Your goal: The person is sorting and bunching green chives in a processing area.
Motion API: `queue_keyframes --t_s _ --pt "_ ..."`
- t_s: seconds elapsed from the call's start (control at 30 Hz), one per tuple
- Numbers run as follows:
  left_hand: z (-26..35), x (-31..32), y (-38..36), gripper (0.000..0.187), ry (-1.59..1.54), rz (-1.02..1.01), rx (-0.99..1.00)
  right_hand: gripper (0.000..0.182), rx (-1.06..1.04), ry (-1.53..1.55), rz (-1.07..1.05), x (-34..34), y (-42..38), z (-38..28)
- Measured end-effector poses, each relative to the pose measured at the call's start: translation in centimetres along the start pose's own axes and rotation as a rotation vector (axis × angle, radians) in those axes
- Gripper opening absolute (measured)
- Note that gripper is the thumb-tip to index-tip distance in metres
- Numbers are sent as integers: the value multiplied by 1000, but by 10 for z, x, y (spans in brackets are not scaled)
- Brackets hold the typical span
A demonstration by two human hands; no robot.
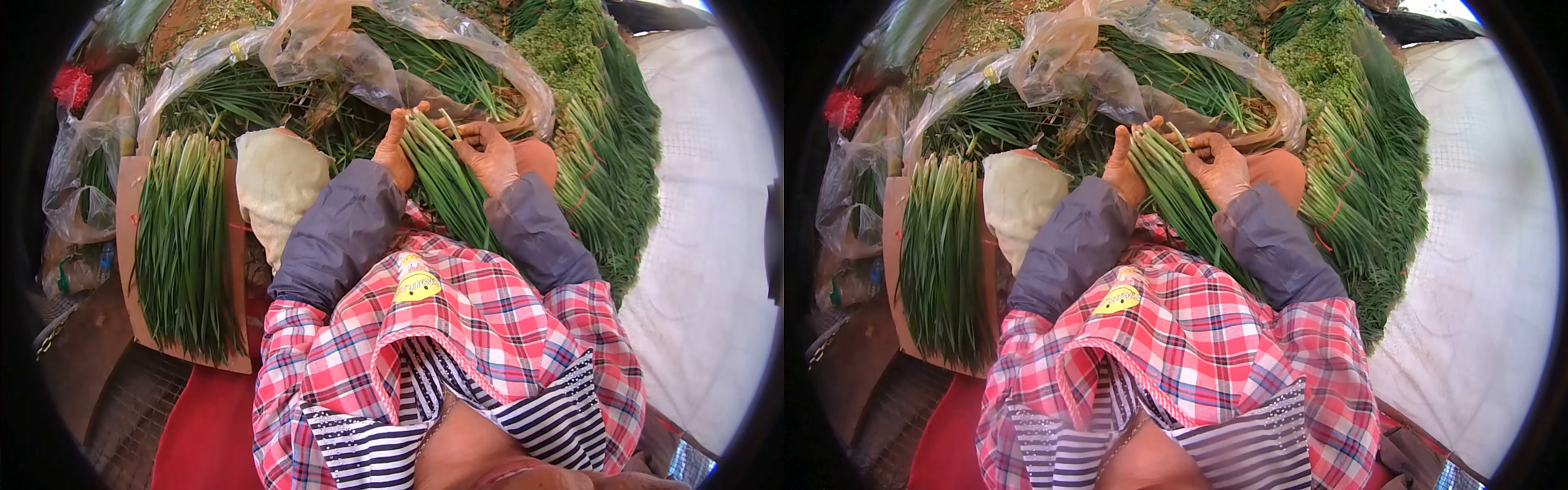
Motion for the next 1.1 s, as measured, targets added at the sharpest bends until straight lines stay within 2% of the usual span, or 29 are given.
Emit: queue_keyframes --t_s 0.07,0.17,0.27,0.3,0.43,0.53,0.63,0.73,0.77,0.87,0.9,0.93,0.97,1.0,1.03,1.07,1.1 --pt "-1 2 -1 73 -4 -17 4 20 22 97 26 7 -2 -8" --pt "0 17 -2 70 9 -123 -9 19 38 216 -91 29 6 -12" --pt "4 10 -2 67 157 -121 21 17 166 216 -189 35 7 5" --pt "1 11 -3 66 89 -140 -31 16 233 350 -201 37 1 4" --pt "1 11 -6 63 131 -130 -84 18 408 542 -228 36 -8 18" --pt "-1 8 -4 56 138 -79 -107 19 266 387 -206 30 0 22" --pt "-1 7 -5 43 122 28 -61 23 64 41 -110 19 11 15" --pt "5 6 -9 36 180 88 -26 30 186 268 -113 24 8 24" --pt "5 5 -9 34 194 102 -20 36 287 392 -160 28 5 26" --pt "4 5 -14 36 258 173 -4 40 176 244 -203 20 9 12" --pt "3 9 -17 34 271 186 -12 47 165 210 -182 11 12 3" --pt "5 15 -16 32 289 188 -15 48 37 133 -191 6 18 -17" --pt "-1 8 -5 28 324 102 -31 49 -97 53 -190 1 25 -46" --pt "3 27 -12 27 348 115 40 51 -234 -32 -175 -7 28 -78" --pt "1 37 -16 28 401 100 5 58 -364 -96 -237 -2 25 -114" --pt "1 41 -18 29 457 85 -23 53 -659 -224 -217 5 26 -137" --pt "0 43 -17 34 448 11 1 54 -781 -422 -256 17 26 -150"
Point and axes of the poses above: each hand's wrist, its own y-axis towards the middle knuckle, its own x-axis out of the palm, z = x × y, the point moved 8 cm from there along y, towards the middle knuckle, and after that the axes turned 2 degrees about y, right-handed, at the moved point
